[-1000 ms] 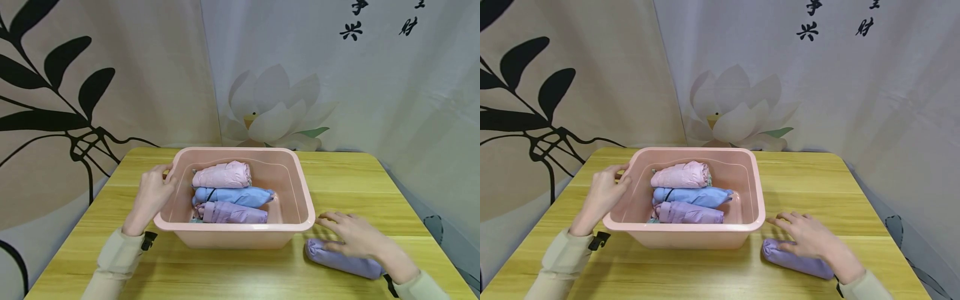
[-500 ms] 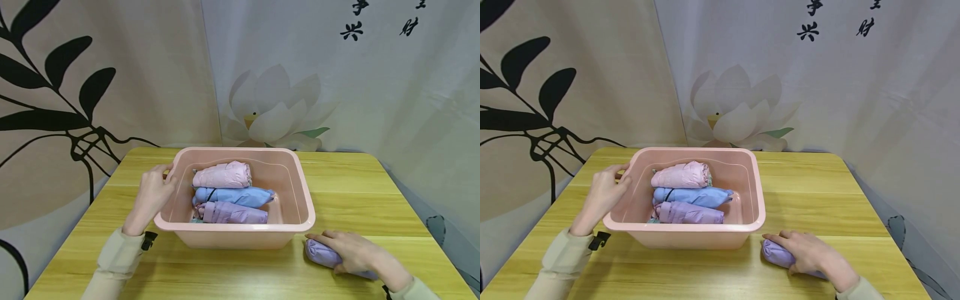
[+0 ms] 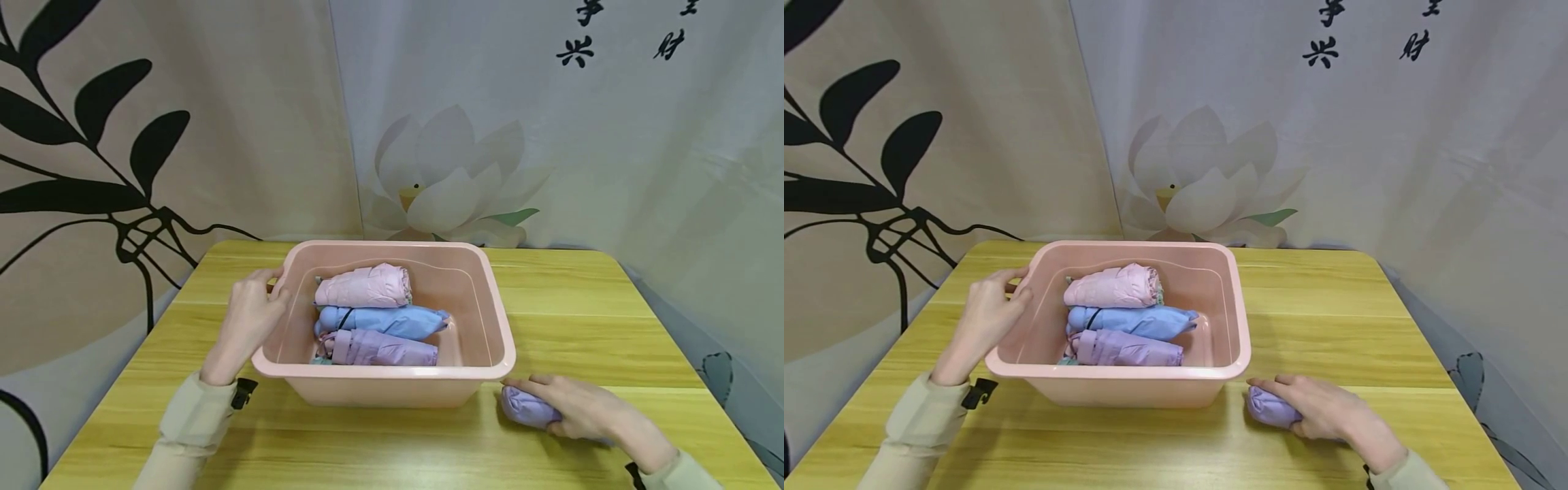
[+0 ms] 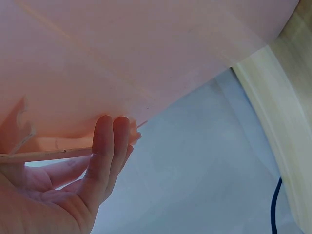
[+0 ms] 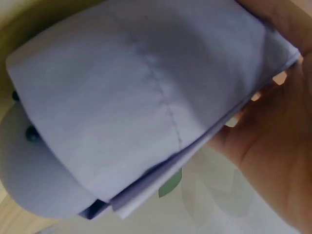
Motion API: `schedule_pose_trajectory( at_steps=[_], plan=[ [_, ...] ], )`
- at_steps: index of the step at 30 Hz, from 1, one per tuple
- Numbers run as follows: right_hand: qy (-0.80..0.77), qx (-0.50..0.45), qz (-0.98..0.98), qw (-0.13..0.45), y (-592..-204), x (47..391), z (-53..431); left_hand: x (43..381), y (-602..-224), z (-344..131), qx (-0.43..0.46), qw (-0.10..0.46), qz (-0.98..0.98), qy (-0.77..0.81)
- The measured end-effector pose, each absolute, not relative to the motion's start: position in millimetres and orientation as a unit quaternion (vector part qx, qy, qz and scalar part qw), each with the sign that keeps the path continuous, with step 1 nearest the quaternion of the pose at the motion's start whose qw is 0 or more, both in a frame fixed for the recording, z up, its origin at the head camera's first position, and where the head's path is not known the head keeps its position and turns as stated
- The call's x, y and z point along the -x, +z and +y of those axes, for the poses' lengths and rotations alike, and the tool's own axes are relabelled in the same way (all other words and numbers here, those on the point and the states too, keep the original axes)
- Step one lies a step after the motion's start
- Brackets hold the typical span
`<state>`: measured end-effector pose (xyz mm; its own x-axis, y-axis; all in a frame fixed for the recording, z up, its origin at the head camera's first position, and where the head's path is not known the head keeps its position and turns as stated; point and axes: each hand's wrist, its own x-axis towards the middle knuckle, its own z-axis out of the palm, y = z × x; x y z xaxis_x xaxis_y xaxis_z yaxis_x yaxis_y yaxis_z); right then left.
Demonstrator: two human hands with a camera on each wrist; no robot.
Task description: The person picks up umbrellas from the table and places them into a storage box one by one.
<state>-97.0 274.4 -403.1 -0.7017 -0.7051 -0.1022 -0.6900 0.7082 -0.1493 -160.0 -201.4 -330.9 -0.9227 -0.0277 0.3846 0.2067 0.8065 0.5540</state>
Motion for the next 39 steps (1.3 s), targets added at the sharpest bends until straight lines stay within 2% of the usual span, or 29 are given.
schedule_pose_trajectory(
  at_steps=[21, 39],
  plan=[
    [-0.030, 0.399, 0.915, -0.043, -360.6, 114.4, 282.8, 160.6, -332.1, -201.9, 0.052, 0.193, -0.929, -0.310],
    [-0.008, 0.359, 0.928, -0.096, -315.6, 120.1, 285.2, 160.0, -330.2, -201.5, 0.046, 0.180, -0.932, -0.310]
  ],
)
